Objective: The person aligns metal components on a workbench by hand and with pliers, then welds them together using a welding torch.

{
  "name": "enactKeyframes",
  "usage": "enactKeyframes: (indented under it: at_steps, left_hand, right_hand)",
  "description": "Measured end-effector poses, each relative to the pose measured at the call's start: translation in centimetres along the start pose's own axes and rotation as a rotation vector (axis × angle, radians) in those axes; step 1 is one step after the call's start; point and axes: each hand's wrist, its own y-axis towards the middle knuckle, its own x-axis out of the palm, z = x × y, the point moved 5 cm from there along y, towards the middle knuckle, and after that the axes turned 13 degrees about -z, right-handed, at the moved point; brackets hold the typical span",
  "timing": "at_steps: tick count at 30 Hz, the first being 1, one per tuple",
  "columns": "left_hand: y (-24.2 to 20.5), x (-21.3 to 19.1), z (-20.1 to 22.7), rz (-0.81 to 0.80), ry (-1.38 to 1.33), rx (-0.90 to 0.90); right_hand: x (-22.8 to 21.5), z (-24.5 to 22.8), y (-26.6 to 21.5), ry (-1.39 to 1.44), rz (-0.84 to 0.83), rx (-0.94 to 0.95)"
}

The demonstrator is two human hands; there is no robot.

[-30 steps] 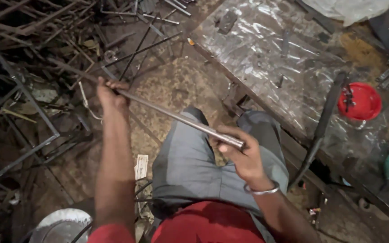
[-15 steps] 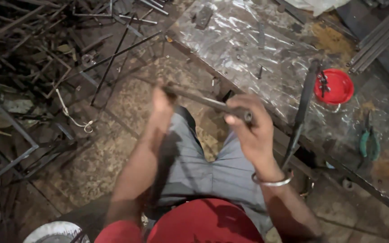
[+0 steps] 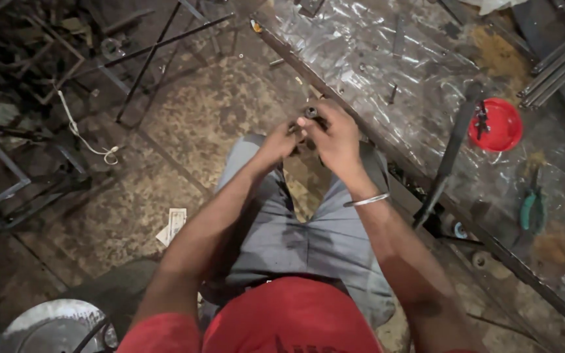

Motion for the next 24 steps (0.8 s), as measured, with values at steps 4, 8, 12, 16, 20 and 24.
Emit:
enactKeyframes:
  at_steps: [4,8,12,16,20,24]
  left_hand:
    - [1.5,-0.7,-0.5,0.159,0.558,0.079]
    - [2.2,-0.1,-0.2,0.113,0.458,0.091]
    - [2.7,0.3,1.8,0.128,0.518,-0.039]
    - [2.6,0.3,2.7,0.122,0.503,-0.200]
    - [3.0,0.0,3.6,0.229,0.695,-0.094]
    - [3.3,0.5,3.5,0.236,0.765,-0.022]
  right_hand:
    - [0.6,2.5,0.5,0.160,-0.031,0.167]
    - [-0.3,3.7,0.7,0.141,0.013,0.156]
    - [-1.4,3.8,1.4,0.018,0.018,0.056]
    - [-2.6,4.7,2.4,-0.018,-0.021,0.072]
    - [-3.9,4.7,4.1,-0.097,-0.036,0.053]
    - [-4.2,4.0,4.0,-0.151,-0.054,0.129]
